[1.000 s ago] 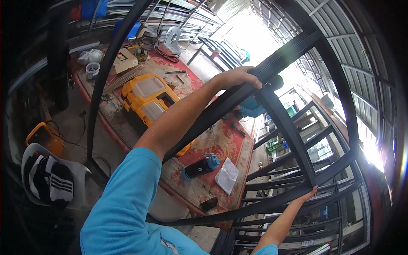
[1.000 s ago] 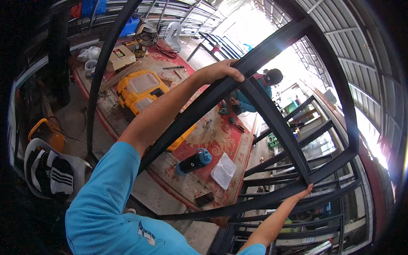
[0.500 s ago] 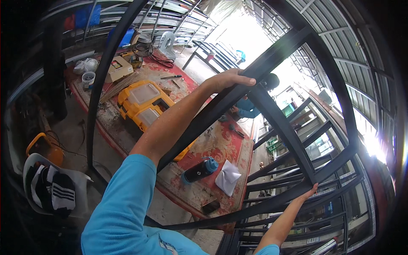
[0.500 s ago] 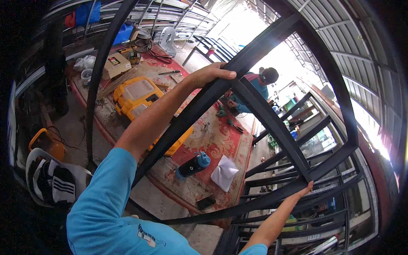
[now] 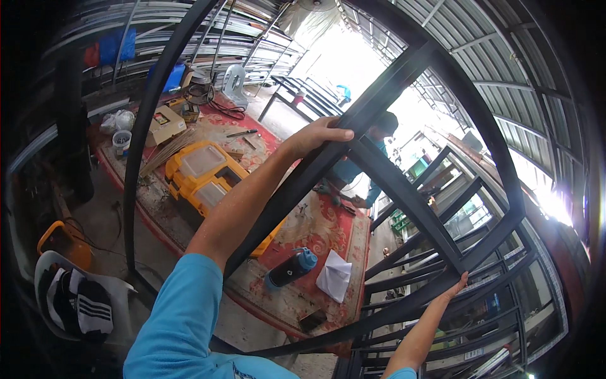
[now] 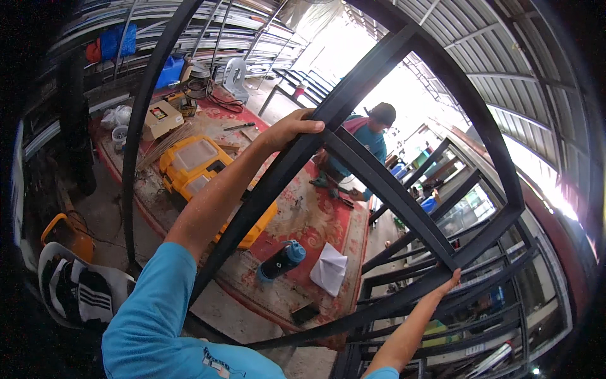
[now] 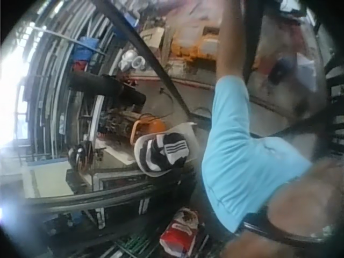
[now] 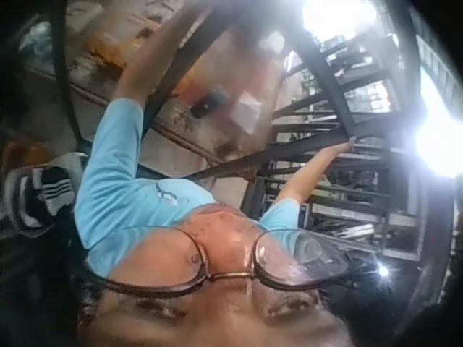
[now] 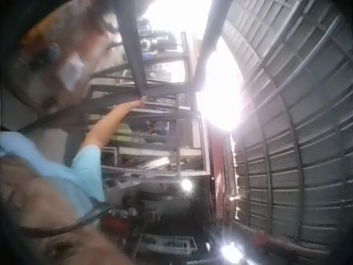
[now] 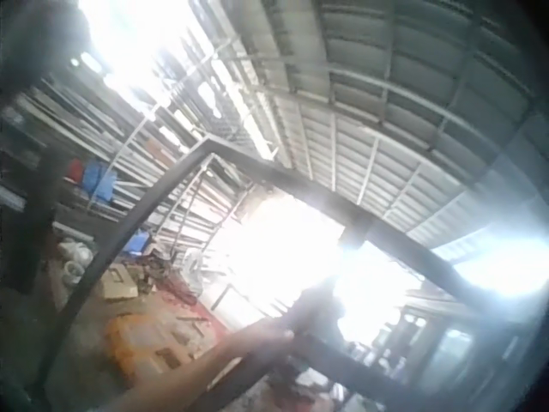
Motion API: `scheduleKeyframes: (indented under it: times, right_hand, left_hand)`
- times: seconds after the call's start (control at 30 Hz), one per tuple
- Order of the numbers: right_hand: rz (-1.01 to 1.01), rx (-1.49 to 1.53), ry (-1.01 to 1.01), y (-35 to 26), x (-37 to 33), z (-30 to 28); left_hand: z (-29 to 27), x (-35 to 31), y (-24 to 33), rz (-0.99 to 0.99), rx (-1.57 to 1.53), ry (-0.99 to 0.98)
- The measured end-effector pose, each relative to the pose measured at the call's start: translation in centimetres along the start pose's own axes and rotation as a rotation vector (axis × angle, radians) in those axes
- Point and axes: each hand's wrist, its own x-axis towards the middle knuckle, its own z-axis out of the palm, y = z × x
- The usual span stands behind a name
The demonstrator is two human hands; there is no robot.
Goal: The person measures and cuts metal frame profiles using a miter saw, then fits the cut pieces into a larger frame structure. They repeatedly measure, mark, and cut multiple pieces, checking fit against the assembled frame.
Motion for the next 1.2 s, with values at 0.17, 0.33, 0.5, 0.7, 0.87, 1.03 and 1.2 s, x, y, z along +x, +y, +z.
scheduleKeyframes:
  times: [0.17,0.33,0.5,0.7,0.87,1.03,1.2]
  right_hand:
    - [-0.018,0.059,-0.050,0.5,1.1,-1.1]
    - [0.035,0.053,-0.010,0.4,0.5,-0.8]
    - [-0.036,0.017,0.071,0.2,0.8,-1.0]
    - [-0.065,0.107,0.073,0.6,0.9,-0.9]
    - [-0.040,0.101,0.061,0.8,-0.4,1.4]
    - [-0.095,0.028,0.052,0.6,0.9,-1.4]
    - [-0.010,0.146,-0.018,1.3,0.4,-0.8]
  left_hand:
    - [-0.2,0.2,-0.2,0.067,0.025,0.043]
    - [0.4,-0.3,0.2,0.073,0.046,0.078]
    - [0.1,0.3,-0.8,0.112,0.058,0.096]
    - [0.5,-0.1,-0.3,0.122,0.070,0.116]
    - [-0.3,-0.1,-0.3,0.142,0.097,0.114]
    - [0.4,0.0,-0.6,0.136,0.067,0.122]
    - [0.2,-0.3,-0.1,0.131,0.075,0.120]
